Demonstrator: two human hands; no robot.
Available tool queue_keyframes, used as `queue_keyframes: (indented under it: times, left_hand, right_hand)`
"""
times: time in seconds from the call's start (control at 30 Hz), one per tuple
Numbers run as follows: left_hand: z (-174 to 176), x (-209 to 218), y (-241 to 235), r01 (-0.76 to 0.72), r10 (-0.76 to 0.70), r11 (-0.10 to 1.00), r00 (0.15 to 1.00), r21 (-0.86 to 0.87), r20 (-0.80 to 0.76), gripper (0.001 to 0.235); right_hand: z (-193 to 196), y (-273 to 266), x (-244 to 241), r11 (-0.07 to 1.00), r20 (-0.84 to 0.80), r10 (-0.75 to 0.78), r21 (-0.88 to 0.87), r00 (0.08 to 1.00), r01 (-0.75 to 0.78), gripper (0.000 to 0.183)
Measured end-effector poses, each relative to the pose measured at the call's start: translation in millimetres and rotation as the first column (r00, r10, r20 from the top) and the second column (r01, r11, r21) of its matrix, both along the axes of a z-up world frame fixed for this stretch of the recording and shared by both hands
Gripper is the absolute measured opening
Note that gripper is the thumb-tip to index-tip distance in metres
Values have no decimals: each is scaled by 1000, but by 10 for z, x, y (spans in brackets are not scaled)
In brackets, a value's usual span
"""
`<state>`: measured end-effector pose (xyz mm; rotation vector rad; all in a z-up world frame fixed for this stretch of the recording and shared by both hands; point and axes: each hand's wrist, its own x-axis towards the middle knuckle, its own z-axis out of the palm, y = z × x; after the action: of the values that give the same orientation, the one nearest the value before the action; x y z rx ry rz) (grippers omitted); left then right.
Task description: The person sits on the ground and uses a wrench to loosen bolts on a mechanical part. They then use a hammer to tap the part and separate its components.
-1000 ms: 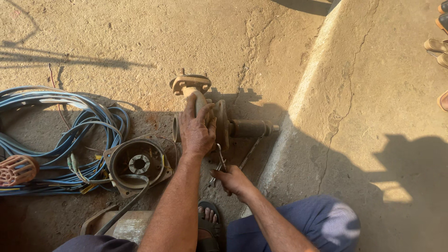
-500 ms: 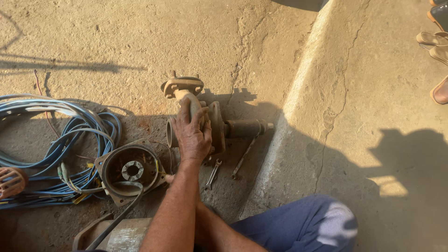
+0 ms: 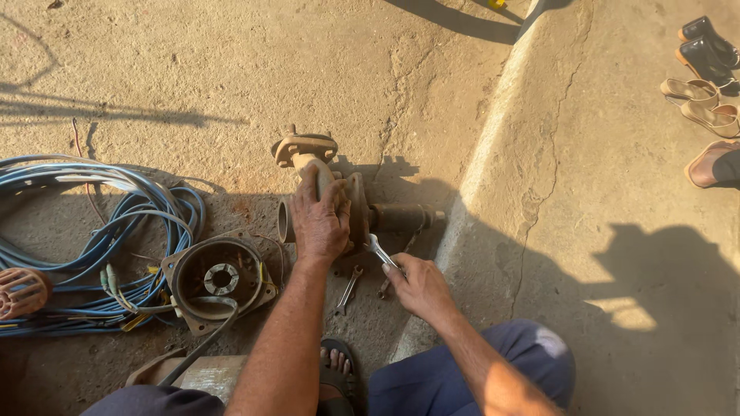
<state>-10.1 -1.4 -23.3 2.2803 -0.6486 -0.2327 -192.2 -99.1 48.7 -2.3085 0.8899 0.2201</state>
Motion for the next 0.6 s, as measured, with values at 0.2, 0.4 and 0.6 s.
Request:
queue_keyframes:
  times: [0.2,0.4,0.6]
  left_hand:
    - [36,-20,38,31,-29,998,999,50,-27,48]
    - [13,-37,26,20,-15,999,996,50,-94,45]
    - [-39,-17,-27,3,2,998,997,62,-80,47]
  right_hand:
    - [248,-176,511,976,-425,201,15,882,-216,44]
    - [266,-104,828,920,-507,312,-50,804,-389,36]
    - [-529,449,93,880,-169,139,-430,976,-200,34]
